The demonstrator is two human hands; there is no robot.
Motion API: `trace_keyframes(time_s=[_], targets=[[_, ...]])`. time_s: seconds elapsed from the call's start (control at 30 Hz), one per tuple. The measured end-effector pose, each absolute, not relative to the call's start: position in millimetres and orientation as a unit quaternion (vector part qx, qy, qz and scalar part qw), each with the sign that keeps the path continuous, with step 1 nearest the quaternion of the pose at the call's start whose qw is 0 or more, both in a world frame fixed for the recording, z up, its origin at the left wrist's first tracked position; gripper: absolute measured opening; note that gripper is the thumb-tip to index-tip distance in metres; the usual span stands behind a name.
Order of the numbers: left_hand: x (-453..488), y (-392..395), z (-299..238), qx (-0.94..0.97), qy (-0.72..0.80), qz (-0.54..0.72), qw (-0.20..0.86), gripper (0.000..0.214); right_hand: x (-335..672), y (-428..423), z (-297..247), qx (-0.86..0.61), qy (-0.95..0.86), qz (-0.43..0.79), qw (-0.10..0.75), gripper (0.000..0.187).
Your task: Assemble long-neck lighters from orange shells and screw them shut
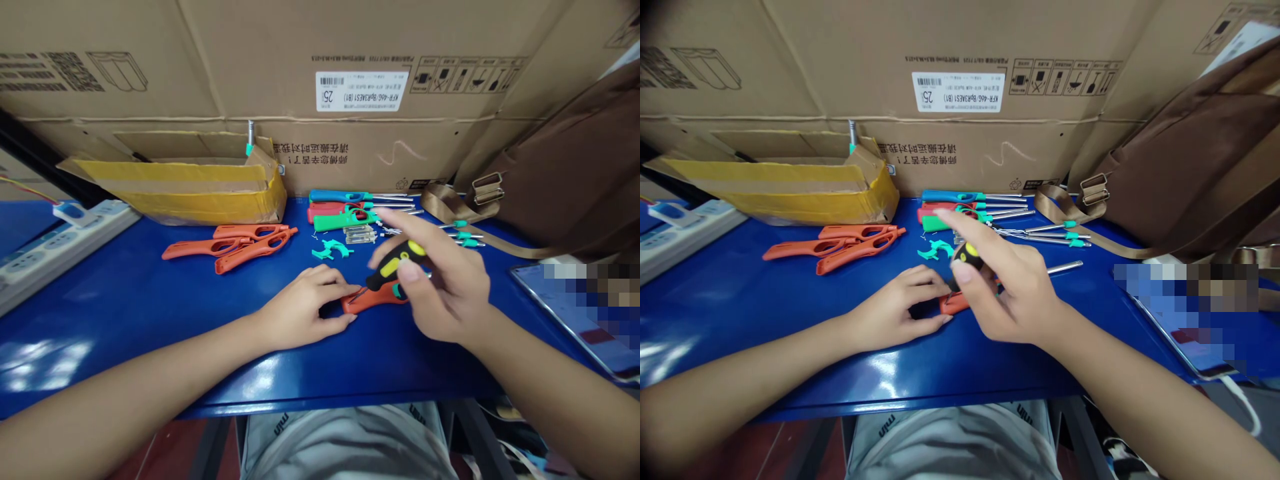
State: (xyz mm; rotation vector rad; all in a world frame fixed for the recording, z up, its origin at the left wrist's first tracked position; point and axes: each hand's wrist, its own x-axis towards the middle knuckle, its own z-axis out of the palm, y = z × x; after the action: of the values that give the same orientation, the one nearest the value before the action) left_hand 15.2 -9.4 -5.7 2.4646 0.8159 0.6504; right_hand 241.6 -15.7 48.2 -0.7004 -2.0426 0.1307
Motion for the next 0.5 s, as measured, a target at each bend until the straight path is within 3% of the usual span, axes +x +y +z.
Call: trace_keyframes(time_s=[0.13, 0.33, 0.5], targets=[[15.4, -9.2, -5.2, 0.894, 0.296, 0.235, 0.240, 0.029, 242.3, -16.5, 49.8, -0.294, -0.830, 0.141, 0.452, 0.044], [15.0, -9.4, -6.0, 0.896, 0.296, 0.237, 0.229, 0.035, 240.5, -14.0, 51.3, -0.266, -0.833, -0.005, 0.486, 0.027], [15.0, -9.6, -4.6, 0.896, 0.297, 0.227, 0.238, 0.028, 242.0, -16.4, 47.6, -0.277, -0.839, 0.140, 0.446, 0.042]])
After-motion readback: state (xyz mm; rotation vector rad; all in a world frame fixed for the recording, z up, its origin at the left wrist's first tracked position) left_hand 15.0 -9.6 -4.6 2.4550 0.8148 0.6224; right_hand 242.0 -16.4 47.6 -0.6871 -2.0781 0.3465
